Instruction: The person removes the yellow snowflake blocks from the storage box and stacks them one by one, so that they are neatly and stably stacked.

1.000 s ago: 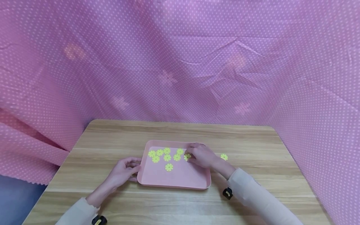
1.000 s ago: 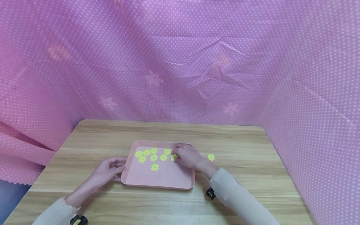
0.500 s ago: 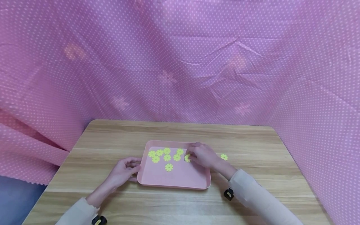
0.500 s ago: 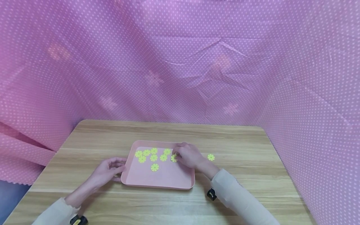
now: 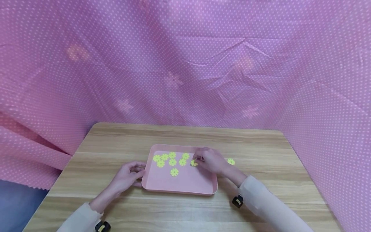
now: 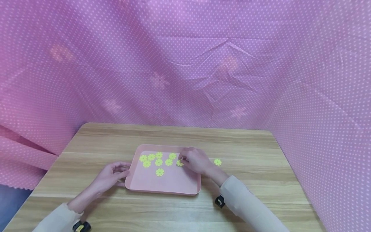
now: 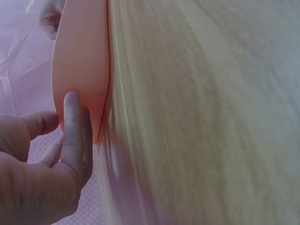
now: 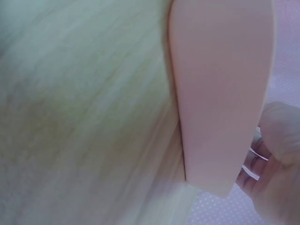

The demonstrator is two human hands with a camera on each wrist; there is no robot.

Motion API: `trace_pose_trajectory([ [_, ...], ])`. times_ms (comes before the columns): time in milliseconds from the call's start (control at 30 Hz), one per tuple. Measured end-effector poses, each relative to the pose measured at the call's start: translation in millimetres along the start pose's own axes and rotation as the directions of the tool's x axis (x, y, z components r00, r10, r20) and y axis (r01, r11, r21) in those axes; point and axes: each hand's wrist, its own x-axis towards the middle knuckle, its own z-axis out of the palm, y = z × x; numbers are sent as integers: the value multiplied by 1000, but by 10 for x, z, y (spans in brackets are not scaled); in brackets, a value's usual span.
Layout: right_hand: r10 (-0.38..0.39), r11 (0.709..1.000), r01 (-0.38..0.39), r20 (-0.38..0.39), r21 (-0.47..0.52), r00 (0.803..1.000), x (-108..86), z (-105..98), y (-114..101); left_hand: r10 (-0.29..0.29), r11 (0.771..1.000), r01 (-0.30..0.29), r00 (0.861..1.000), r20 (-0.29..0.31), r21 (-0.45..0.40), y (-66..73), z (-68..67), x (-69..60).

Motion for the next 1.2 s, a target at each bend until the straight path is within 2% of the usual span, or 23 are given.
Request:
trace_pose_trajectory([
  [400,70,989,-66,-25,132,997,-84,-206,-66,8,1000,-8,1000,6,2,13,-7,6],
  [600,159,969,-152,-22,194,987,-193,-352,-53,3,1000,-3,1000,0,7,13,-11,15],
  [700,186,960,-171,-49,223,981,-267,-408,-10,6,1000,-6,1000,2,12,15,-12,13],
  [933,259,931,-215,-119,295,959,-444,-526,126,7,1000,-7,1000,4,21,35,-20,-3],
  [1200,357,888,-297,-120,350,926,-648,-629,325,-21,1000,21,1000,-16,22,54,-28,0],
])
